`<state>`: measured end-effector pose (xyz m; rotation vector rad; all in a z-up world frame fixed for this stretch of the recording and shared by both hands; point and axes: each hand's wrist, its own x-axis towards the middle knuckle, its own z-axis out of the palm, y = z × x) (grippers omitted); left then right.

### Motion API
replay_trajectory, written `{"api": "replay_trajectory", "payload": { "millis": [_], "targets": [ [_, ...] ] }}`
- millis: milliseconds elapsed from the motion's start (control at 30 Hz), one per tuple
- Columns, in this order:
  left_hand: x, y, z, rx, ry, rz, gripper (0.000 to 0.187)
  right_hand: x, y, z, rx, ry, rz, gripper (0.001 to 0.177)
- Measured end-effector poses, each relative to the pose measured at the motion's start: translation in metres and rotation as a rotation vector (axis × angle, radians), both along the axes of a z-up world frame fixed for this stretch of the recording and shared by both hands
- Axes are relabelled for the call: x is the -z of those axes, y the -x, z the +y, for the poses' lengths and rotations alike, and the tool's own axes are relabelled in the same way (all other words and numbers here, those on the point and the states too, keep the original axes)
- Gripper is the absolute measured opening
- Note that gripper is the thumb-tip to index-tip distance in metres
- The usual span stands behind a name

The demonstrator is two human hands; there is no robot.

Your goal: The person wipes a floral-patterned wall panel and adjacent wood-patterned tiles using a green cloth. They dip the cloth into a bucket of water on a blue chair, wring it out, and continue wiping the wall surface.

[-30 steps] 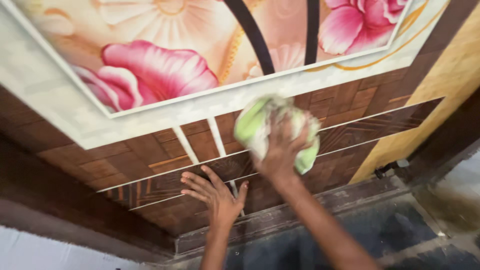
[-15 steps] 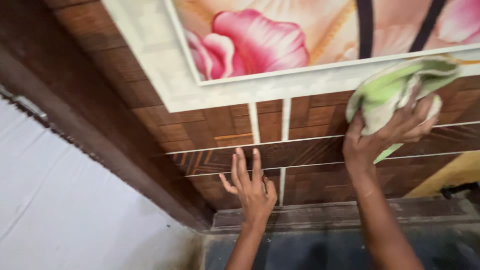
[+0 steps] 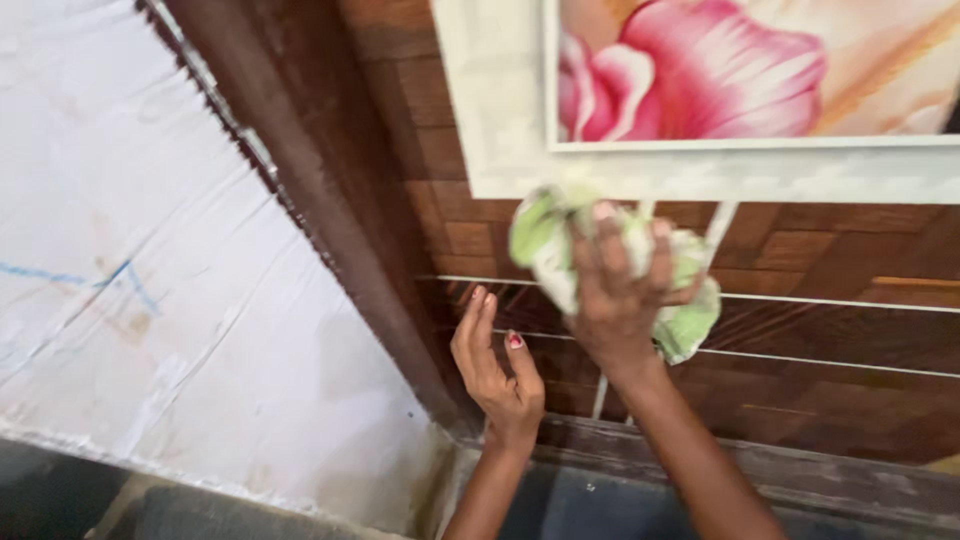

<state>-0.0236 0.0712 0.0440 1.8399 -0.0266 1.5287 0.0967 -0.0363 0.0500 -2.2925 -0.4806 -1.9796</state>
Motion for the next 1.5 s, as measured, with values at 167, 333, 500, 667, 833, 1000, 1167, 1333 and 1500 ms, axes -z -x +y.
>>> {"api": "replay_trajectory", "payload": {
  "millis": [167, 333, 500, 667, 833, 1000, 1167, 1333, 1500],
  "targets": [
    [-0.01, 0.01, 0.014, -0.035, 0.052, -0.024, 0.039, 0.035, 0.029, 0.037, -0.34, 0.258, -0.001, 0.037],
    [-0.026, 0.028, 0.038, -0.082, 0.05, -0.149, 0.034, 0.005, 0.053, 0.054, -0.634, 0.015, 0.098, 0.045],
    [-0.052, 0.046, 0.067, -0.16, 0.102, -0.298, 0.03, -0.061, 0.079, 0.096, -0.662, -0.209, 0.052, 0.05],
    [-0.072, 0.068, 0.082, -0.191, 0.008, -0.266, 0.029, -0.067, 0.095, 0.128, -0.619, -0.105, 0.145, 0.045],
    [-0.088, 0.061, 0.095, -0.182, -0.142, 0.095, 0.052, 0.016, 0.086, 0.137, -0.765, -0.041, 0.138, 0.042],
    [-0.083, 0.052, 0.09, -0.259, -0.23, 0.215, 0.059, 0.145, 0.078, 0.129, -0.813, 0.262, 0.271, 0.036],
    [-0.087, 0.053, 0.093, -0.321, -0.266, 0.268, 0.061, 0.242, 0.075, 0.112, -0.841, 0.596, 0.427, 0.03],
    [-0.085, 0.054, 0.092, -0.329, -0.266, 0.265, 0.062, 0.28, 0.074, 0.097, -0.92, 0.619, 0.434, 0.033],
    [-0.083, 0.053, 0.095, -0.326, -0.26, 0.252, 0.062, 0.227, 0.067, 0.087, -0.974, 0.297, 0.595, 0.039]
  ]
}}
